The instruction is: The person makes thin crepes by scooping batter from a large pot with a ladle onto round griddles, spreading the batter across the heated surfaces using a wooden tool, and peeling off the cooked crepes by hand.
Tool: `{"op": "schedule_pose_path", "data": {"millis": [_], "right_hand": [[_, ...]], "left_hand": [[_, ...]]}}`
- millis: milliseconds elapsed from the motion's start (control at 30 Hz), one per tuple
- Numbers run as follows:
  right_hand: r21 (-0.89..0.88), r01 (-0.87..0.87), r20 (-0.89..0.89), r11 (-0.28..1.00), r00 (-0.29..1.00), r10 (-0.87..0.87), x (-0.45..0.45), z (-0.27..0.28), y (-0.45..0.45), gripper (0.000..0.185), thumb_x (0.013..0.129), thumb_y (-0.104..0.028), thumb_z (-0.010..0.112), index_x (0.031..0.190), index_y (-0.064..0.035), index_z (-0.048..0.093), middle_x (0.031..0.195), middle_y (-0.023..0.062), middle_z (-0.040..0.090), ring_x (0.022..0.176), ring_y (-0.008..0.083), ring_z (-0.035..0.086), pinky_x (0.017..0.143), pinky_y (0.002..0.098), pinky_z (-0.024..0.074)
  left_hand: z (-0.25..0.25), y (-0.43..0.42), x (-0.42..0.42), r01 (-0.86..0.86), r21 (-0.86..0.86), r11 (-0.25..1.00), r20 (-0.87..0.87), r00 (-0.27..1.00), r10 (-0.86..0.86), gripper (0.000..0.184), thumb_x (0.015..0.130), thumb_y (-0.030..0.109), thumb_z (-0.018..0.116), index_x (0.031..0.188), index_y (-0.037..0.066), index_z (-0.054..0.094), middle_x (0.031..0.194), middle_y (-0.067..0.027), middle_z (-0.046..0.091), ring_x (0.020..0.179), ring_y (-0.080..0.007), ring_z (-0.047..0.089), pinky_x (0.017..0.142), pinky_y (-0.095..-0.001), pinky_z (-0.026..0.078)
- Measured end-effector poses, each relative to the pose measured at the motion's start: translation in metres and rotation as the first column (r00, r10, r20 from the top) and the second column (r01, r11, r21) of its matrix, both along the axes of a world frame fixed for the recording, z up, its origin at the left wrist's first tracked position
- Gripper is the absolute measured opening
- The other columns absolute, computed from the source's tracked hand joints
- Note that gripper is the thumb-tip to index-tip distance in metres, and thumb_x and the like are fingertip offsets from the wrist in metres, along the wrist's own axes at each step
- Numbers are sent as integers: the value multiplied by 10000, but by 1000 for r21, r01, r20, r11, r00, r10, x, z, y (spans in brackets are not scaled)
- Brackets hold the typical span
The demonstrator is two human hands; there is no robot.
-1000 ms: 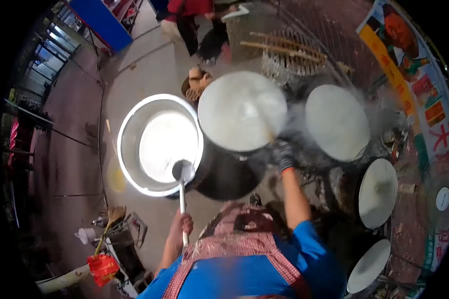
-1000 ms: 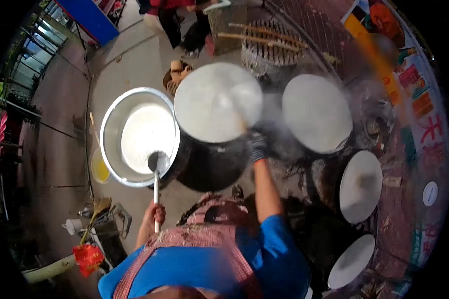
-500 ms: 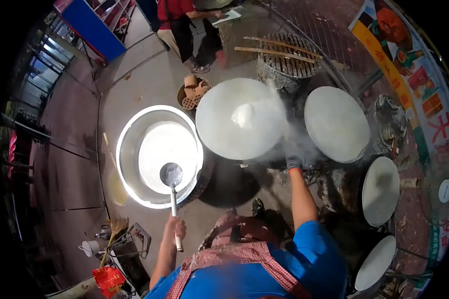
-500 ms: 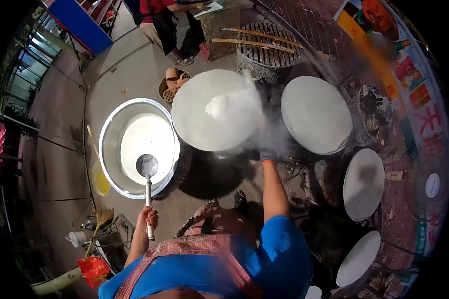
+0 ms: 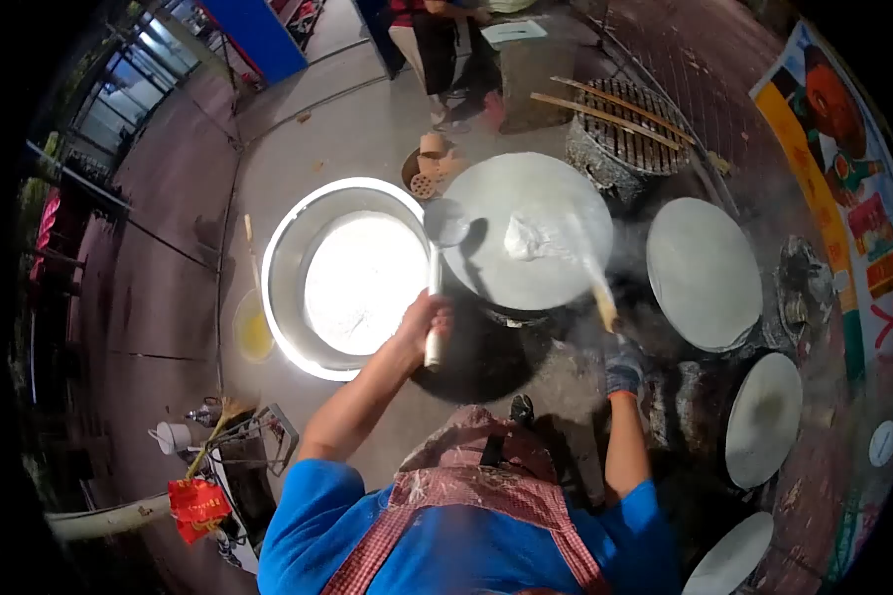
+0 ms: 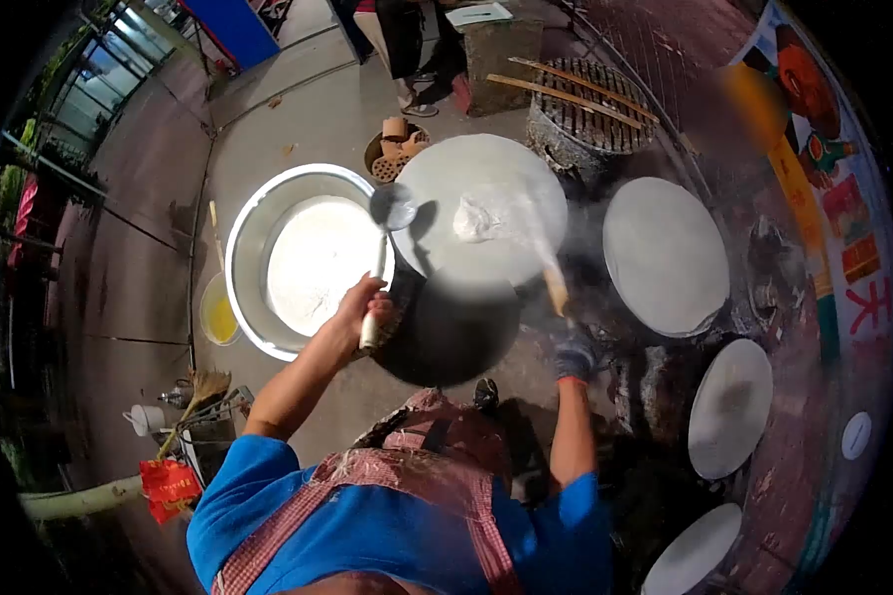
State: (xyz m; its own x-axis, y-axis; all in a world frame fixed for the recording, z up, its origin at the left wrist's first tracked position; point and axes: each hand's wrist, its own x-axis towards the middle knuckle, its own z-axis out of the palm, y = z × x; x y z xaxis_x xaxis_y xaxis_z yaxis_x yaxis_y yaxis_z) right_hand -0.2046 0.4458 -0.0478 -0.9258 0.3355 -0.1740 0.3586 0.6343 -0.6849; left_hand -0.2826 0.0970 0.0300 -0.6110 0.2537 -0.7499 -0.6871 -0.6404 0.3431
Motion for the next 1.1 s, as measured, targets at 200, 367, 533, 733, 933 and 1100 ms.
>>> {"op": "schedule_pose_path", "data": {"millis": [200,367,533,733,933,1100], "right_hand": [[422,-63,7,904,998,67,39,-51,-75,306,785,-382,482,1034,-230,573,840,140,584,785,289,551,700,370,431],[436,-30,-237,899,960,147,72,-5,-93,339,743,-368,554,1073,-292,557,613,120,531,562,282,516,518,395,406],[539,51,-418,841,882,215,91,-4,-106,532,710,-237,623,1209,-167,452,569,101,488,463,261,459,437,386,380],[208,64,-206,976,978,-20,127,4,-104,420,707,-195,609,1100,-75,523,703,168,565,615,300,544,559,383,441],[-5,495,-304,869,827,-473,184,16,-41,447,777,-325,556,1158,-107,474,909,178,580,791,343,552,693,384,440],[477,660,125,580,603,-788,286,-26,70,478,791,-491,450,911,-43,564,738,185,568,697,353,536,600,426,412]], "left_hand": [[-23,69,-5,167,-105,980,-133,975,-180,118,788,97,426,754,111,314,526,14,294,369,-70,294,312,-189,270],[23,4,62,246,125,961,-301,932,-200,294,838,195,419,555,135,365,421,28,271,299,-74,241,262,-188,216],[18,-28,96,256,120,959,-29,967,-255,168,820,119,445,939,192,351,533,17,318,348,-47,267,255,-161,214],[28,-20,89,216,457,863,197,921,-335,285,821,175,462,587,122,309,470,41,275,338,-47,256,247,-173,210],[12,22,134,539,110,835,-185,836,-516,409,840,140,421,1205,288,311,473,2,314,299,-78,264,231,-180,206],[-42,101,144,287,704,650,261,746,-613,246,825,140,411,1031,88,535,515,6,362,359,-70,330,295,-205,282]]}}
